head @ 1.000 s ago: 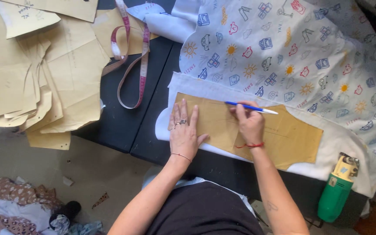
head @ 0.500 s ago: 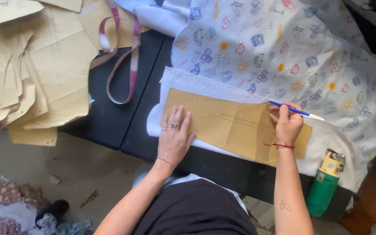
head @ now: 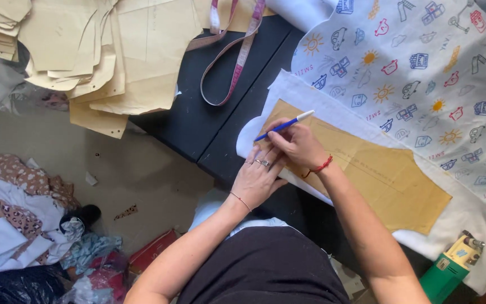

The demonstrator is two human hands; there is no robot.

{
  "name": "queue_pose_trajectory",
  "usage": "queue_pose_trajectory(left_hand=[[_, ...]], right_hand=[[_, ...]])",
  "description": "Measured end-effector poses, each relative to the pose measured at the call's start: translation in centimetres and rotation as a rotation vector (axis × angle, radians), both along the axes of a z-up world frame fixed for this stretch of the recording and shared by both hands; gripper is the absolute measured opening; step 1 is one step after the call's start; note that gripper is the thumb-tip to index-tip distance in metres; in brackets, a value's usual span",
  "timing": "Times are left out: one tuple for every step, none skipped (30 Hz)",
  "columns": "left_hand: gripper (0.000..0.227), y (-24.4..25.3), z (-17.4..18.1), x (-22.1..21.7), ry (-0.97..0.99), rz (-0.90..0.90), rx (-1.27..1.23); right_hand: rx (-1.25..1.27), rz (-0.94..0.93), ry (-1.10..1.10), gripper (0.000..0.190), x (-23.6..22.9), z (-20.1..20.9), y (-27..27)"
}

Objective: The person lays a pattern piece on a large piece of patterned fabric and traces its outline with a pen. They then use an electric fabric cutter to cut the fabric along the traced lines. The person repeats this process with another pattern piece.

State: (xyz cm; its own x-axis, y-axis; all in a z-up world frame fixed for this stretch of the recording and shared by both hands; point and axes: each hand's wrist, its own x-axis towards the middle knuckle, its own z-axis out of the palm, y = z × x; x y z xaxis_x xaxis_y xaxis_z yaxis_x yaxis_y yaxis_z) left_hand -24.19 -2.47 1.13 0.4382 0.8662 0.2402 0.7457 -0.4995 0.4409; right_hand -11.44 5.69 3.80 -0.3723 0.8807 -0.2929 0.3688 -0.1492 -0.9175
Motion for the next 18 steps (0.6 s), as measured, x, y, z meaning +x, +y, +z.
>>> queue_pose_trajectory(left_hand=[[0.056, -0.2, -0.3, 0.1, -0.004, 0.006, -0.004], [0.059, -0.4, -0.5, 0.3, 0.0, 0.013, -0.016], [0.062, -0.3, -0.7, 0.4, 0.007, 0.022, -0.022], [0.062, -0.2, -0.6, 0.4, 0.008, 0.029, -0.019], [0.065, -0.2, -0.4, 0.3, -0.004, 0.018, -0.039], [0.068, -0.2, -0.3, 0.3, -0.016, 0.006, -0.06], [0.068, -0.2, -0.6, 0.1, -0.019, -0.004, -0.063], [0.065, -0.2, -0.9, 0.0, -0.031, -0.006, -0.064], [0.061, -0.1, -1.2, 0.2, -0.048, -0.005, -0.063], [0.061, 0.1, -1.0, 0.0, -0.056, -0.012, -0.064], [0.041, 0.6, -1.0, -0.4, -0.096, 0.029, 0.001], [0.023, 1.1, -0.9, -0.9, -0.137, 0.069, 0.066], [0.023, 1.6, -1.2, -1.6, -0.134, 0.079, 0.062], [0.016, 2.1, -1.5, -2.2, -0.103, 0.135, 0.111], [0.019, 2.2, -1.8, -2.8, -0.073, 0.184, 0.152], [0.019, 1.9, -1.6, -3.0, -0.07, 0.186, 0.14], [0.02, 2.2, -1.7, -3.0, -0.085, 0.199, 0.135], [0.021, 2.5, -1.6, -3.0, -0.101, 0.212, 0.13]], right_hand=[[-0.004, 0.006, -0.004, 0.014, 0.3, 0.0, 0.6], [0.042, -0.013, -0.115, 0.016, 0.7, 0.1, 1.2], [0.094, -0.029, -0.222, 0.018, 0.9, 0.1, 2.1], [0.097, -0.022, -0.221, 0.018, 1.4, -1.0, 2.8], [0.069, -0.124, -0.092, 0.015, 1.8, -2.0, 3.3], [0.039, -0.226, 0.037, 0.012, 2.3, -3.0, 3.8], [0.037, -0.236, 0.034, 0.012, 2.1, -2.8, 3.9], [0.066, -0.231, 0.018, 0.012, 2.0, -2.6, 3.9], [0.098, -0.223, -0.002, 0.012, 2.1, -2.4, 4.1], [0.099, -0.229, -0.011, 0.012, 2.6, -1.6, 2.7], [0.139, -0.23, -0.002, 0.013, 2.7, -1.0, 1.9], [0.18, -0.231, 0.007, 0.013, 2.8, -0.5, 1.0], [0.175, -0.222, 0.01, 0.013, 2.7, -0.1, -0.2], [0.157, -0.231, 0.032, 0.012, 2.7, 0.3, -1.5], [0.132, -0.248, 0.052, 0.012, 2.7, 0.7, -3.2], [0.119, -0.247, 0.053, 0.012, 2.7, 0.8, -4.3], [0.122, -0.194, 0.016, 0.013, 2.8, 0.8, -4.9], [0.126, -0.141, -0.021, 0.014, 3.0, 0.8, -5.5]])
